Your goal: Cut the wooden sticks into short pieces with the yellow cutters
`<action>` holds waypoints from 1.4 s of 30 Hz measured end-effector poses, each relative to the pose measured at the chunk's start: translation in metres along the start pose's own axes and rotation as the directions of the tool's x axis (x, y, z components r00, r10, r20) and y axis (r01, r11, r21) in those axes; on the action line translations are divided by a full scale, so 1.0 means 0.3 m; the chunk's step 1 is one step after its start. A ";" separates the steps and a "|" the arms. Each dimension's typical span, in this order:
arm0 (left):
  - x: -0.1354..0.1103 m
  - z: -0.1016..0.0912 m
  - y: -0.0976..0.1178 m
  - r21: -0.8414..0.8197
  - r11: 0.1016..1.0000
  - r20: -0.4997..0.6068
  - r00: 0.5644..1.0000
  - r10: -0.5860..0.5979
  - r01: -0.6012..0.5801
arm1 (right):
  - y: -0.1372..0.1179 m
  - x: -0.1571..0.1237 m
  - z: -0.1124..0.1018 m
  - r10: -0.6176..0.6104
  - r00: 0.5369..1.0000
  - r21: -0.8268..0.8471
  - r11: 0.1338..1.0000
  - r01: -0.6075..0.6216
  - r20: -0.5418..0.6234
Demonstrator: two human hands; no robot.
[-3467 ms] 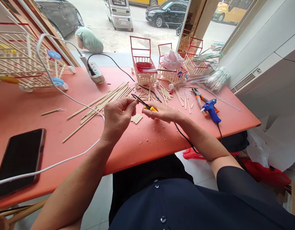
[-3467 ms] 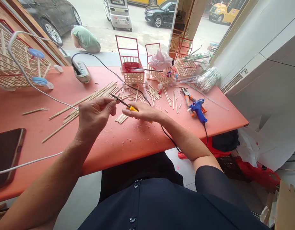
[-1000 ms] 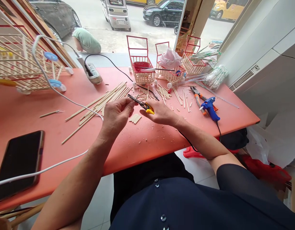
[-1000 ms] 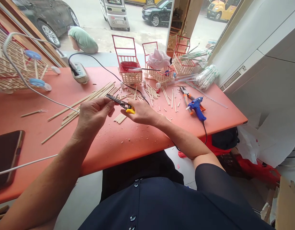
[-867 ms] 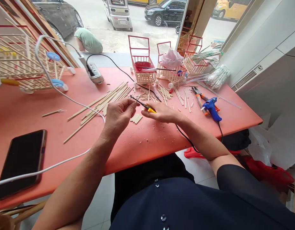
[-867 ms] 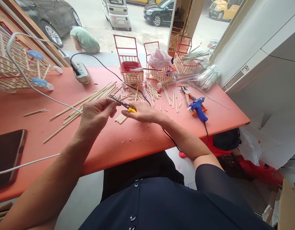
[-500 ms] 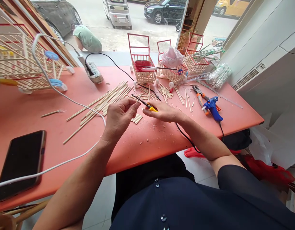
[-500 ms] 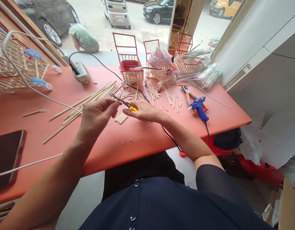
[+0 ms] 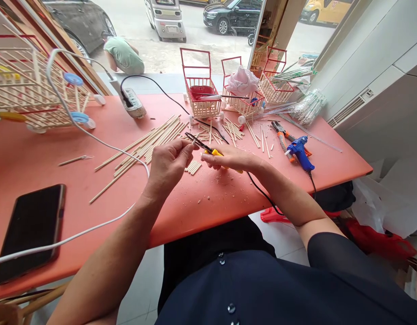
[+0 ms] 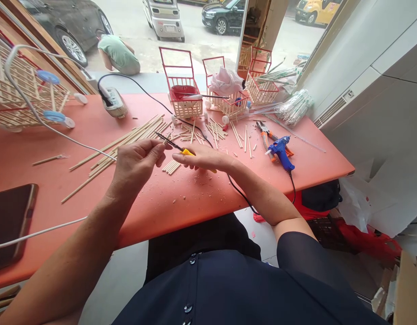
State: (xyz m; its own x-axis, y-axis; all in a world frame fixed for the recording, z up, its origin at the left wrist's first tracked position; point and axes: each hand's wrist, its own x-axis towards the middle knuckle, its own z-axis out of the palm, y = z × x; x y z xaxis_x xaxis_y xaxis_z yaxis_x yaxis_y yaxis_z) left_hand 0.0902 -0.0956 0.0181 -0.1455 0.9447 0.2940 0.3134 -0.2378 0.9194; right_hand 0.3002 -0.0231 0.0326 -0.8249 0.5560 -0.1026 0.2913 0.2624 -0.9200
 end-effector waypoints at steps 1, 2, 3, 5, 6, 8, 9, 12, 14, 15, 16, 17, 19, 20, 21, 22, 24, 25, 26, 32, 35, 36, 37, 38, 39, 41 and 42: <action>0.001 -0.002 -0.003 -0.020 1.000 0.016 1.000 -0.002 0.002 | 0.001 -0.001 -0.001 -0.008 1.000 -0.004 1.000 0.008 -0.001; 0.003 -0.003 -0.007 -0.043 0.999 0.032 0.999 -0.007 0.009 | 0.003 -0.001 -0.002 -0.019 1.000 -0.012 1.000 0.019 -0.002; 0.004 -0.004 -0.010 -0.070 0.997 0.047 0.999 -0.017 0.020 | 0.004 -0.001 -0.003 -0.031 1.000 -0.023 0.999 0.031 -0.005; 0.007 -0.006 -0.017 -0.136 0.989 0.069 0.997 -0.040 0.050 | 0.008 0.001 -0.004 -0.046 0.999 -0.066 0.997 0.045 -0.017; 0.009 -0.006 -0.021 -0.174 0.983 0.079 0.995 -0.053 0.066 | 0.009 0.003 -0.005 -0.050 0.998 -0.098 0.994 0.047 -0.026; 0.012 -0.006 -0.027 -0.250 0.963 0.100 0.992 -0.079 0.102 | 0.013 0.008 -0.007 -0.054 0.997 -0.173 0.984 0.045 -0.048; 0.014 -0.006 -0.029 -0.284 0.951 0.112 0.989 -0.092 0.121 | 0.015 0.010 -0.007 -0.057 0.997 -0.208 0.977 0.043 -0.061; 0.016 -0.005 -0.030 -0.354 0.920 0.146 0.982 -0.121 0.166 | 0.018 0.016 -0.008 -0.064 0.994 -0.283 0.959 0.037 -0.086; 0.017 -0.006 -0.026 -0.378 0.908 0.158 0.979 -0.130 0.182 | 0.020 0.018 -0.007 -0.062 0.993 -0.306 0.952 0.030 -0.097; 0.017 -0.007 -0.024 -0.388 0.903 0.162 0.978 -0.132 0.186 | 0.020 0.018 -0.007 -0.061 0.993 -0.313 0.949 0.027 -0.099; 0.016 -0.007 -0.021 -0.397 0.898 0.166 0.977 -0.132 0.189 | 0.020 0.018 -0.007 -0.059 0.993 -0.316 0.948 0.024 -0.101; 0.016 -0.007 -0.019 -0.405 0.894 0.171 0.976 -0.133 0.193 | 0.021 0.018 -0.006 -0.057 0.993 -0.317 0.948 0.022 -0.104; 0.016 -0.007 -0.014 -0.420 0.884 0.184 0.973 -0.138 0.205 | 0.021 0.017 -0.006 -0.052 0.993 -0.320 0.947 0.014 -0.110; 0.016 -0.007 -0.013 -0.428 0.879 0.190 0.971 -0.142 0.212 | 0.021 0.016 -0.005 -0.049 0.992 -0.324 0.946 0.009 -0.116; 0.015 -0.006 -0.011 -0.434 0.874 0.195 0.970 -0.148 0.220 | 0.020 0.016 -0.005 -0.046 0.992 -0.329 0.944 0.003 -0.122; 0.015 -0.006 -0.009 -0.440 0.869 0.199 0.968 -0.154 0.228 | 0.019 0.016 -0.005 -0.043 0.991 -0.334 0.943 -0.002 -0.126; 0.015 -0.006 -0.007 -0.450 0.860 0.205 0.965 -0.164 0.242 | 0.017 0.015 -0.005 -0.042 0.991 -0.341 0.940 -0.004 -0.128; 0.015 -0.007 -0.006 -0.453 0.856 0.209 0.963 -0.168 0.248 | 0.016 0.015 -0.006 -0.043 0.991 -0.341 0.940 -0.003 -0.126; 0.015 -0.008 -0.006 -0.456 0.853 0.213 0.962 -0.171 0.253 | 0.015 0.014 -0.006 -0.045 0.991 -0.341 0.940 0.000 -0.125; 0.018 -0.012 -0.002 -0.460 0.848 0.237 0.957 -0.167 0.262 | 0.011 0.008 -0.003 -0.056 0.991 -0.339 0.941 0.010 -0.124; 0.020 -0.012 0.002 -0.464 0.853 0.231 0.962 -0.144 0.239 | 0.009 0.007 0.004 -0.077 0.987 -0.337 0.941 0.025 -0.142; 0.021 -0.012 0.003 -0.462 0.857 0.228 0.964 -0.136 0.230 | 0.010 0.007 0.006 -0.087 0.985 -0.336 0.941 0.033 -0.148; 0.021 -0.012 0.003 -0.456 0.862 0.226 0.966 -0.129 0.221 | 0.011 0.007 0.008 -0.100 0.983 -0.333 0.942 0.044 -0.153; 0.022 -0.012 0.003 -0.447 0.869 0.225 0.967 -0.123 0.214 | 0.013 0.008 0.011 -0.114 0.981 -0.328 0.943 0.057 -0.158; 0.022 -0.013 0.003 -0.436 0.876 0.223 0.967 -0.119 0.209 | 0.016 0.009 0.014 -0.129 0.978 -0.321 0.944 0.070 -0.164; 0.022 -0.015 0.003 -0.419 0.886 0.225 0.968 -0.113 0.201 | 0.022 0.009 0.019 -0.154 0.972 -0.306 0.947 0.095 -0.175; 0.022 -0.016 0.003 -0.416 0.888 0.227 0.968 -0.109 0.198 | 0.024 0.008 0.023 -0.164 0.969 -0.302 0.948 0.103 -0.183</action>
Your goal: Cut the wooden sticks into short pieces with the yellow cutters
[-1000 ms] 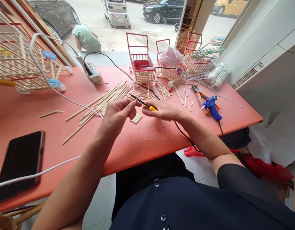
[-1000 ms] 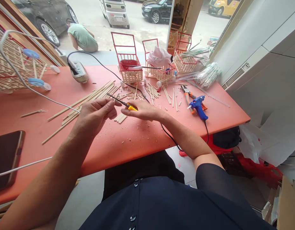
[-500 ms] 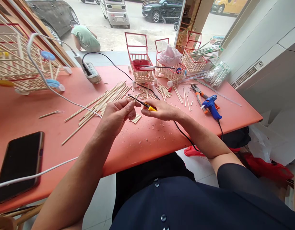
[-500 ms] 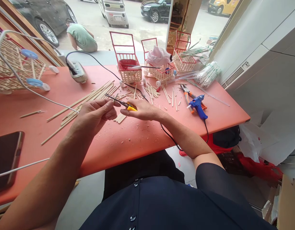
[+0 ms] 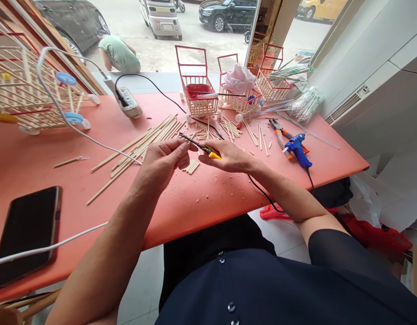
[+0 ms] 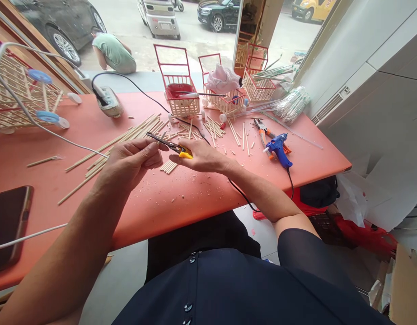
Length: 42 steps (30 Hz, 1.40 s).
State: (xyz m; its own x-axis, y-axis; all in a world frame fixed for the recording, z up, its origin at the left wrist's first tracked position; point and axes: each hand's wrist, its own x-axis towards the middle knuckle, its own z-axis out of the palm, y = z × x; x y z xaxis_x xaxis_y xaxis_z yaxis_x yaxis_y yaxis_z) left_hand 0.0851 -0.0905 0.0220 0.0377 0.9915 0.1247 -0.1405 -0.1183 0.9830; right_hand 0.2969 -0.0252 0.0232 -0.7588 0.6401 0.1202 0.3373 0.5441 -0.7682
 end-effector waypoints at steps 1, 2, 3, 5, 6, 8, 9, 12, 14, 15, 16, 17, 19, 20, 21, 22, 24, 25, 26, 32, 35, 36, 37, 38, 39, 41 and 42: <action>0.000 -0.001 0.000 0.002 1.000 0.002 1.000 0.002 -0.002 | 0.000 -0.002 0.003 -0.005 1.000 0.000 1.000 0.005 -0.011; 0.000 -0.002 0.000 0.002 1.000 0.004 1.000 0.005 -0.005 | -0.001 -0.005 0.007 -0.006 1.000 -0.006 1.000 0.006 -0.021; 0.000 -0.003 -0.001 0.002 1.000 0.005 1.000 0.008 -0.008 | -0.004 -0.008 0.010 -0.004 1.000 -0.016 1.000 0.004 -0.031; 0.001 -0.006 -0.004 0.013 1.000 0.004 1.000 0.014 -0.014 | -0.010 -0.013 0.016 0.009 0.998 -0.044 0.999 -0.012 -0.056; 0.002 -0.008 -0.005 0.028 0.999 0.000 1.000 0.020 -0.020 | -0.013 -0.014 0.019 0.019 0.998 -0.058 0.998 -0.023 -0.068; 0.004 -0.012 -0.008 0.082 0.996 -0.021 0.999 0.046 -0.044 | -0.015 -0.012 0.023 0.039 0.995 -0.086 0.995 -0.046 -0.087; 0.005 -0.014 -0.010 0.120 0.991 -0.037 0.997 0.066 -0.061 | -0.013 -0.008 0.024 0.049 0.994 -0.100 0.993 -0.059 -0.094; 0.005 -0.018 -0.014 0.236 0.966 -0.075 0.989 0.129 -0.108 | -0.002 0.006 0.016 0.085 0.994 -0.131 0.987 -0.094 -0.072; 0.003 -0.019 -0.019 0.280 0.954 -0.083 0.987 0.137 -0.109 | 0.004 0.013 0.001 0.107 0.994 -0.125 0.986 -0.108 -0.012; 0.003 -0.018 -0.023 0.288 0.952 -0.085 0.988 0.128 -0.099 | 0.005 0.014 -0.009 0.112 0.993 -0.111 0.988 -0.108 0.029; 0.002 -0.017 -0.027 0.290 0.953 -0.088 0.990 0.114 -0.084 | 0.004 0.012 -0.019 0.113 0.991 -0.091 0.990 -0.107 0.067; 0.002 -0.016 -0.032 0.288 0.955 -0.088 0.991 0.100 -0.070 | 0.002 0.010 -0.030 0.108 0.990 -0.067 0.993 -0.102 0.092; 0.002 -0.014 -0.039 0.283 0.957 -0.084 0.993 0.084 -0.057 | -0.004 0.002 -0.046 0.102 0.984 -0.012 0.995 -0.101 0.148; 0.002 -0.014 -0.041 0.285 0.957 -0.082 0.993 0.085 -0.059 | -0.006 -0.001 -0.051 0.105 0.978 0.027 0.993 -0.112 0.179; 0.002 -0.013 -0.042 0.289 0.955 -0.081 0.992 0.092 -0.065 | -0.008 -0.004 -0.052 0.113 0.971 0.074 0.989 -0.131 0.210; 0.002 -0.013 -0.042 0.292 0.954 -0.082 0.991 0.101 -0.073 | -0.009 -0.007 -0.052 0.119 0.965 0.121 0.981 -0.151 0.232; 0.001 -0.013 -0.039 0.291 0.953 -0.085 0.989 0.118 -0.089 | -0.008 -0.008 -0.047 0.118 0.959 0.211 0.962 -0.175 0.256; 0.001 -0.013 -0.037 0.286 0.954 -0.083 0.989 0.123 -0.095 | -0.006 -0.007 -0.043 0.110 0.960 0.248 0.953 -0.175 0.258; 0.000 -0.013 -0.035 0.279 0.955 -0.079 0.989 0.127 -0.100 | -0.003 -0.006 -0.040 0.098 0.961 0.277 0.945 -0.171 0.259; 0.000 -0.015 -0.030 0.276 0.955 -0.082 0.988 0.135 -0.107 | 0.015 0.003 -0.044 0.128 0.966 0.353 0.913 -0.203 0.226; -0.001 -0.014 -0.025 0.301 0.946 -0.074 0.986 0.151 -0.122 | 0.016 0.004 -0.046 0.129 0.953 0.407 0.882 -0.237 0.276; -0.001 -0.013 -0.023 0.307 0.943 -0.071 0.985 0.159 -0.130 | 0.014 0.004 -0.044 0.120 0.948 0.436 0.866 -0.245 0.295; -0.002 -0.012 -0.021 0.313 0.940 -0.070 0.983 0.167 -0.137 | 0.012 0.003 -0.042 0.113 0.945 0.465 0.849 -0.252 0.307; -0.003 -0.011 -0.019 0.320 0.936 -0.074 0.981 0.177 -0.145 | 0.009 0.002 -0.039 0.113 0.944 0.492 0.830 -0.262 0.311; -0.004 -0.009 -0.017 0.329 0.932 -0.080 0.979 0.188 -0.152 | 0.006 0.001 -0.035 0.121 0.943 0.517 0.811 -0.274 0.311; -0.006 -0.006 -0.014 0.346 0.923 -0.089 0.974 0.207 -0.165 | -0.003 -0.003 -0.029 0.143 0.941 0.561 0.772 -0.301 0.308; -0.006 -0.005 -0.013 0.352 0.920 -0.090 0.972 0.216 -0.172 | -0.008 -0.004 -0.026 0.151 0.939 0.580 0.753 -0.313 0.310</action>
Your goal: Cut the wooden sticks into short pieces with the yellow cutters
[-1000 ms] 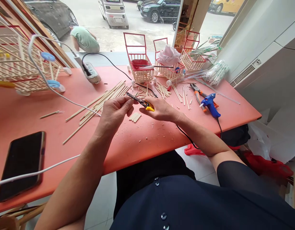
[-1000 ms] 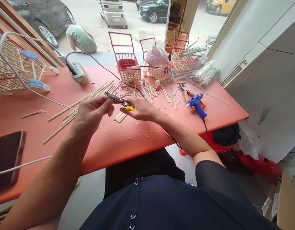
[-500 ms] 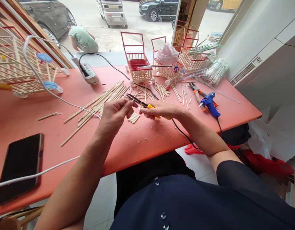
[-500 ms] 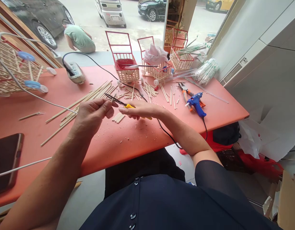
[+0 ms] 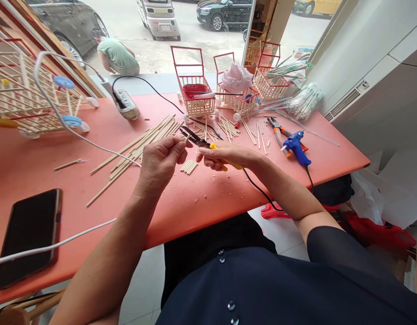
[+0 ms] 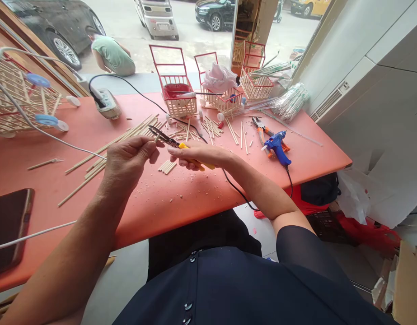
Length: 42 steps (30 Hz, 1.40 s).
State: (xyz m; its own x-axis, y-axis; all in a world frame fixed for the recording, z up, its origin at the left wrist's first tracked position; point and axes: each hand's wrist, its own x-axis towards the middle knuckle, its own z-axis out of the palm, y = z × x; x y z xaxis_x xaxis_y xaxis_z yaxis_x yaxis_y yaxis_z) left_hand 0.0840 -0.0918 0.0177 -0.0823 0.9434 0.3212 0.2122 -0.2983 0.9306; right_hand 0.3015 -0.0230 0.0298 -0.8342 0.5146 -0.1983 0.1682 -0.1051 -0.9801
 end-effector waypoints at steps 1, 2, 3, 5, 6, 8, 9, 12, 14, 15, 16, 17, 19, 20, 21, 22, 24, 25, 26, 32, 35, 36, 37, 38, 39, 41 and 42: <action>-0.001 0.001 0.001 0.003 1.000 -0.002 1.000 0.007 -0.007 | -0.002 -0.002 0.004 0.006 1.000 0.025 1.000 -0.006 -0.001; -0.001 0.001 0.001 0.003 1.000 -0.003 1.000 0.014 -0.014 | -0.004 -0.003 0.008 0.012 1.000 0.046 0.999 -0.012 0.002; -0.001 0.002 0.001 0.004 1.000 -0.004 1.000 0.019 -0.019 | -0.006 -0.004 0.010 0.017 1.000 0.062 0.998 -0.017 0.007; -0.002 0.002 0.000 0.006 1.000 -0.011 1.000 0.025 -0.025 | -0.010 -0.006 0.013 0.028 0.999 0.086 0.996 -0.029 0.016; -0.002 0.002 0.000 0.007 1.000 -0.014 1.000 0.026 -0.026 | -0.011 -0.006 0.014 0.035 0.999 0.095 0.995 -0.036 0.020; -0.002 0.002 0.000 0.005 1.000 -0.019 0.999 0.026 -0.026 | -0.012 -0.006 0.015 0.046 0.999 0.110 0.993 -0.049 0.026; -0.002 0.002 0.001 0.002 1.000 -0.020 0.999 0.026 -0.026 | -0.012 -0.006 0.015 0.051 0.998 0.118 0.992 -0.054 0.030; -0.003 -0.001 0.002 0.002 0.999 -0.015 0.999 0.032 -0.032 | -0.012 -0.006 0.018 0.067 0.997 0.143 0.987 -0.073 0.050; -0.003 -0.005 0.000 0.014 0.999 -0.006 0.999 0.039 -0.039 | -0.014 -0.007 0.021 0.077 0.995 0.154 0.984 -0.086 0.062; -0.004 -0.008 -0.002 0.020 0.999 -0.003 0.999 0.044 -0.044 | -0.016 -0.008 0.022 0.083 0.994 0.158 0.983 -0.092 0.064; -0.003 -0.011 -0.006 0.022 0.999 -0.001 0.999 0.049 -0.049 | -0.018 -0.010 0.024 0.090 0.994 0.165 0.981 -0.099 0.065; -0.003 -0.014 -0.011 0.019 0.998 0.002 0.999 0.052 -0.052 | -0.020 -0.011 0.025 0.101 0.992 0.177 0.978 -0.113 0.075; 0.000 -0.020 -0.024 -0.013 0.998 0.005 0.998 0.065 -0.065 | -0.023 -0.013 0.028 0.120 0.986 0.224 0.964 -0.144 0.118; 0.003 -0.024 -0.032 -0.037 0.997 0.003 0.997 0.071 -0.070 | -0.024 -0.013 0.028 0.125 0.982 0.248 0.956 -0.158 0.145; 0.007 -0.026 -0.041 -0.064 0.995 -0.001 0.997 0.077 -0.077 | -0.024 -0.011 0.028 0.123 0.978 0.268 0.949 -0.165 0.168; 0.011 -0.028 -0.050 -0.092 0.992 -0.004 0.997 0.083 -0.083 | -0.024 -0.009 0.028 0.117 0.976 0.282 0.945 -0.166 0.183; 0.019 -0.029 -0.065 -0.139 0.987 0.006 0.996 0.085 -0.083 | -0.022 -0.004 0.026 0.112 0.975 0.286 0.944 -0.164 0.191; 0.023 -0.027 -0.071 -0.161 0.984 0.025 0.997 0.079 -0.074 | -0.021 -0.001 0.024 0.116 0.975 0.280 0.945 -0.166 0.187; 0.025 -0.024 -0.075 -0.187 0.980 0.045 0.996 0.071 -0.061 | -0.021 0.001 0.023 0.121 0.977 0.270 0.949 -0.165 0.173; 0.019 0.005 -0.058 -0.359 0.929 0.073 0.995 -0.070 0.092 | -0.032 -0.006 0.025 0.101 0.995 0.149 0.984 -0.099 0.000; 0.018 0.009 -0.046 -0.409 0.898 0.140 0.984 -0.112 0.161 | -0.040 -0.011 0.025 0.087 0.996 0.120 0.989 -0.087 0.010; 0.019 0.008 -0.044 -0.413 0.894 0.153 0.981 -0.119 0.173 | -0.042 -0.010 0.022 0.081 0.997 0.089 0.993 -0.080 -0.011; 0.020 0.006 -0.043 -0.406 0.895 0.155 0.979 -0.130 0.183 | -0.043 -0.009 0.017 0.073 0.996 0.032 0.997 -0.071 -0.053; 0.022 0.002 -0.044 -0.384 0.903 0.143 0.979 -0.147 0.192 | -0.043 -0.007 0.010 0.057 0.992 -0.059 0.996 -0.064 -0.113; 0.023 -0.005 -0.046 -0.342 0.918 0.117 0.979 -0.169 0.200 | -0.042 -0.005 0.003 0.033 0.981 -0.172 0.983 -0.066 -0.190; 0.027 -0.022 -0.050 -0.187 0.957 0.022 0.975 -0.221 0.221 | -0.042 -0.003 -0.015 -0.072 0.935 -0.471 0.876 -0.106 -0.346; 0.029 -0.033 -0.053 -0.079 0.968 -0.029 0.970 -0.241 0.239 | -0.042 -0.004 -0.023 -0.120 0.905 -0.574 0.805 -0.152 -0.408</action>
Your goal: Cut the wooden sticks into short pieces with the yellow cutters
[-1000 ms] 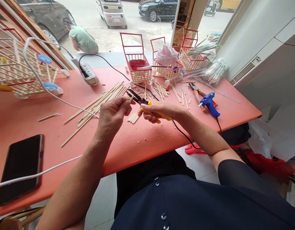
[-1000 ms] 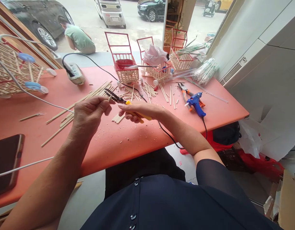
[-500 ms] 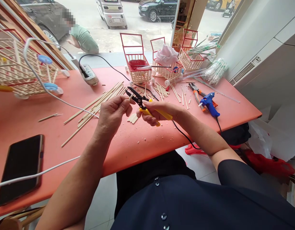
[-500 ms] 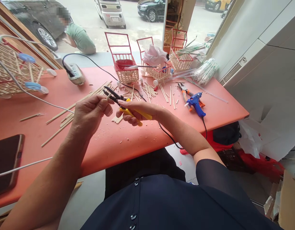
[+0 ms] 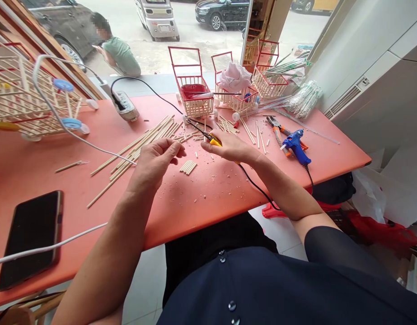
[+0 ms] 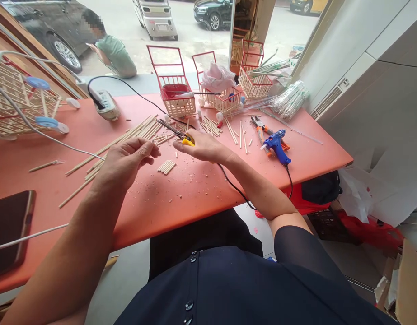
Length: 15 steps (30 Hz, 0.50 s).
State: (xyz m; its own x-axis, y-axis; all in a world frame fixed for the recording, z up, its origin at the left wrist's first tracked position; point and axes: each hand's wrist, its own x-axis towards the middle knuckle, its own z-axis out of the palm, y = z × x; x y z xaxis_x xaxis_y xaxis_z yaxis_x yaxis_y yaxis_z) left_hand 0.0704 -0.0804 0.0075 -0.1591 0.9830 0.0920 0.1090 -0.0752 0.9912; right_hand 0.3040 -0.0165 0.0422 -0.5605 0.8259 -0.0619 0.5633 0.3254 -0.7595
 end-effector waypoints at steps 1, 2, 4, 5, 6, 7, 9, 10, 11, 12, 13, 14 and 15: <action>0.003 -0.011 -0.001 0.114 0.993 -0.039 0.999 -0.013 0.017 | 0.004 0.001 -0.006 -0.002 1.000 -0.088 0.996 0.000 -0.029; 0.006 -0.021 -0.002 0.218 0.975 -0.062 0.998 -0.026 0.039 | 0.006 0.002 -0.010 0.004 0.999 -0.151 0.989 -0.012 -0.054; 0.011 -0.035 -0.007 0.369 0.926 -0.061 0.996 -0.062 0.080 | 0.007 0.000 -0.018 0.024 0.997 -0.218 0.975 -0.040 -0.075; 0.013 -0.039 -0.011 0.420 0.903 -0.041 0.995 -0.086 0.095 | 0.007 -0.001 -0.020 0.031 0.996 -0.241 0.969 -0.052 -0.087; 0.015 -0.040 -0.016 0.459 0.882 -0.020 0.994 -0.111 0.108 | 0.006 -0.002 -0.021 0.035 0.995 -0.263 0.963 -0.060 -0.098; 0.017 -0.040 -0.021 0.493 0.862 -0.001 0.991 -0.133 0.116 | 0.004 -0.003 -0.021 0.035 0.994 -0.285 0.957 -0.063 -0.103; 0.020 -0.036 -0.028 0.553 0.825 0.021 0.988 -0.156 0.118 | 0.001 -0.004 -0.019 0.032 0.995 -0.322 0.945 -0.061 -0.095; 0.021 -0.034 -0.030 0.576 0.809 0.023 0.987 -0.157 0.116 | -0.001 -0.005 -0.017 0.027 0.996 -0.335 0.941 -0.056 -0.089; 0.021 -0.033 -0.031 0.592 0.798 0.023 0.988 -0.156 0.112 | -0.004 -0.006 -0.015 0.022 0.996 -0.343 0.938 -0.049 -0.082; 0.021 -0.033 -0.030 0.604 0.790 0.026 0.987 -0.156 0.108 | -0.006 -0.006 -0.014 0.018 0.997 -0.349 0.936 -0.044 -0.077; 0.021 -0.034 -0.028 0.611 0.785 0.035 0.986 -0.163 0.108 | -0.008 -0.007 -0.012 0.015 0.997 -0.351 0.935 -0.040 -0.075; 0.021 -0.036 -0.025 0.614 0.782 0.047 0.983 -0.176 0.111 | -0.011 -0.008 -0.012 0.015 0.997 -0.353 0.935 -0.040 -0.073; 0.020 -0.038 -0.022 0.618 0.778 0.061 0.980 -0.192 0.113 | -0.013 -0.009 -0.012 0.018 0.997 -0.356 0.934 -0.043 -0.073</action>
State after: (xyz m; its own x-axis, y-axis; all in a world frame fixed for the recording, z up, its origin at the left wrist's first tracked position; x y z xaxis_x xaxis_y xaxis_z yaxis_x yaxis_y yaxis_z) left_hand 0.0576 -0.0758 0.0025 -0.1165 0.9876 -0.1055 0.6734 0.1566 0.7225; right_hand 0.3054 -0.0183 0.0475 -0.5044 0.8630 -0.0280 0.7660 0.4322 -0.4758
